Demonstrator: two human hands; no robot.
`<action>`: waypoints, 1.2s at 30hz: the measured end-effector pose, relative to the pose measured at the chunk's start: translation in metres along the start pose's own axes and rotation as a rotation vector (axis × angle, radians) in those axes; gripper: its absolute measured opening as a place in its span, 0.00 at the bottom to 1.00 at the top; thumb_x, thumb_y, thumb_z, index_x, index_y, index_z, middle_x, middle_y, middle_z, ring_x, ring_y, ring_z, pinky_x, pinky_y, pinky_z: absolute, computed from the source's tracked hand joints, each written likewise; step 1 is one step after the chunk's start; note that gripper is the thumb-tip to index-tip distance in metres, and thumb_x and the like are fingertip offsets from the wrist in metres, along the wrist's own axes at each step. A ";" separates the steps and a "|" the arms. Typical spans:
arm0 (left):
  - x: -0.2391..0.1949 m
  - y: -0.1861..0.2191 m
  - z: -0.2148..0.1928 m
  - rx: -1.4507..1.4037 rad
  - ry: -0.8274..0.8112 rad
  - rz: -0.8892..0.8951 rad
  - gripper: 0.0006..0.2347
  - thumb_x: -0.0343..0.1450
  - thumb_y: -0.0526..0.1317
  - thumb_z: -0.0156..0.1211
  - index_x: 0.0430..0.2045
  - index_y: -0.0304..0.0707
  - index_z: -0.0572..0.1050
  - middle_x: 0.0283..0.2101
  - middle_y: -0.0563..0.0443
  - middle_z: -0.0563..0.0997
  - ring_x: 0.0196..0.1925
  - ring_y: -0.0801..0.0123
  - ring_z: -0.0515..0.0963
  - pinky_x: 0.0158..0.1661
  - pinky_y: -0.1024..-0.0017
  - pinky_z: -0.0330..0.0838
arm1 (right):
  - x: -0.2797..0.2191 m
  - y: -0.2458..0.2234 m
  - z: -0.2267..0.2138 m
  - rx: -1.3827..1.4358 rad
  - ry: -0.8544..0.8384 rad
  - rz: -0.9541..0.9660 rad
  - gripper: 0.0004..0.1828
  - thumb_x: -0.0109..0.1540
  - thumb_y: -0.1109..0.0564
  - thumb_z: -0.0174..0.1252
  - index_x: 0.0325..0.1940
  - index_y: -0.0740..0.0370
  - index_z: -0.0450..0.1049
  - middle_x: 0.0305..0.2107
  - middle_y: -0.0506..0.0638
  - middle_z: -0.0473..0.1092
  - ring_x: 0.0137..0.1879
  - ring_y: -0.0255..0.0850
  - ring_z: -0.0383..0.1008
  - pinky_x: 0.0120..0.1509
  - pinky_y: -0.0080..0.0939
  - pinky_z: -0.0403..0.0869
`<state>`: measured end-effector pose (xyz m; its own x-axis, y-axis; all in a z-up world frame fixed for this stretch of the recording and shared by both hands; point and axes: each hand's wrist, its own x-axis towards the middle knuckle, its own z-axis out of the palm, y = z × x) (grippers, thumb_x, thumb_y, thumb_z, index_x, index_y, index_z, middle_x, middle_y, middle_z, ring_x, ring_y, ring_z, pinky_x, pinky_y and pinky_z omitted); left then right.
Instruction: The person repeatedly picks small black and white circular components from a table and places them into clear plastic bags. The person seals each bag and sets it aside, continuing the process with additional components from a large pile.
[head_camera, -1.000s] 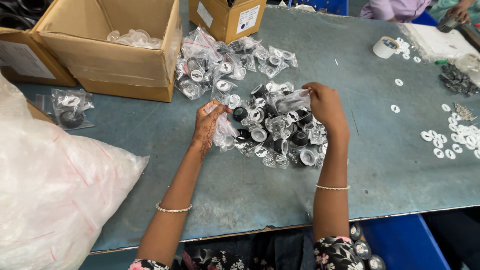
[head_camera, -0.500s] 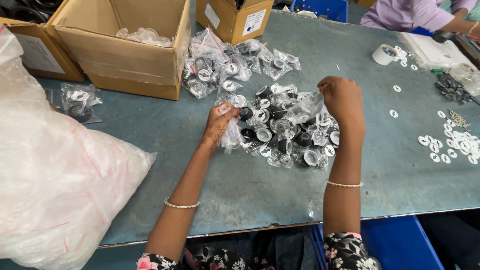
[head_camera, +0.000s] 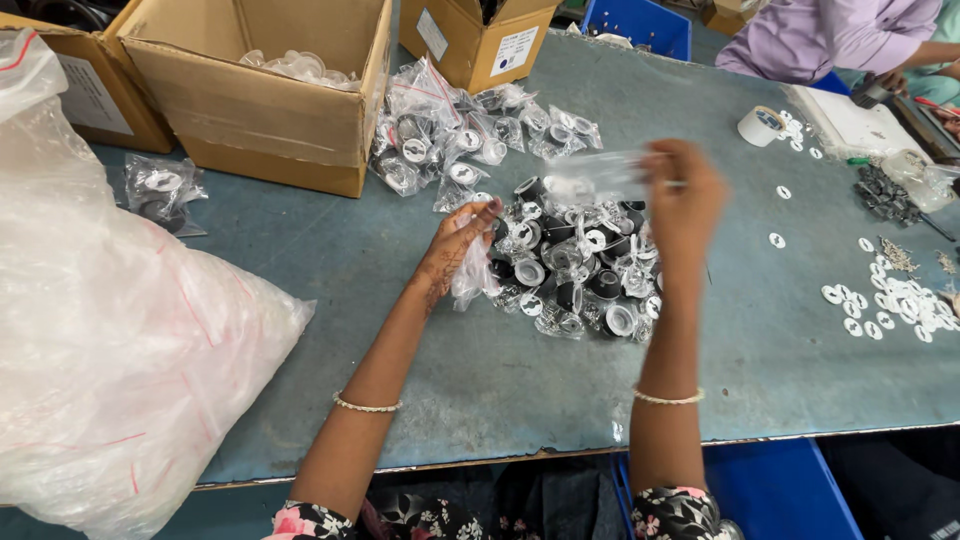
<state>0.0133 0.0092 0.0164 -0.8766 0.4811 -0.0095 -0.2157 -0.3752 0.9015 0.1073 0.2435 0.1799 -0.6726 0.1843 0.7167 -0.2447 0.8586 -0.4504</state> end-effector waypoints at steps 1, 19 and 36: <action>0.000 0.000 0.002 -0.071 -0.026 0.016 0.13 0.73 0.46 0.65 0.39 0.33 0.76 0.31 0.52 0.77 0.29 0.74 0.75 0.30 0.73 0.72 | -0.005 -0.010 0.018 0.021 -0.105 -0.033 0.05 0.70 0.65 0.56 0.49 0.64 0.76 0.31 0.53 0.78 0.36 0.39 0.81 0.44 0.40 0.76; 0.050 -0.028 -0.092 -0.442 0.678 0.500 0.08 0.76 0.37 0.61 0.38 0.26 0.77 0.40 0.47 0.82 0.37 0.71 0.79 0.40 0.71 0.75 | 0.038 0.109 0.326 -0.145 -0.834 -0.222 0.34 0.52 0.46 0.78 0.51 0.70 0.73 0.45 0.67 0.74 0.51 0.60 0.75 0.51 0.52 0.73; -0.009 0.041 -0.049 0.188 -0.094 0.103 0.11 0.70 0.40 0.67 0.40 0.31 0.83 0.36 0.54 0.84 0.35 0.78 0.80 0.37 0.78 0.76 | -0.036 0.002 0.133 1.183 -0.581 0.370 0.31 0.54 0.77 0.51 0.62 0.68 0.66 0.38 0.50 0.72 0.40 0.33 0.74 0.40 0.30 0.73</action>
<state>-0.0087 -0.0499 0.0323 -0.8438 0.5233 0.1192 -0.0357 -0.2762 0.9604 0.0382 0.1749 0.0829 -0.9502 -0.1655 0.2641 -0.2366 -0.1685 -0.9569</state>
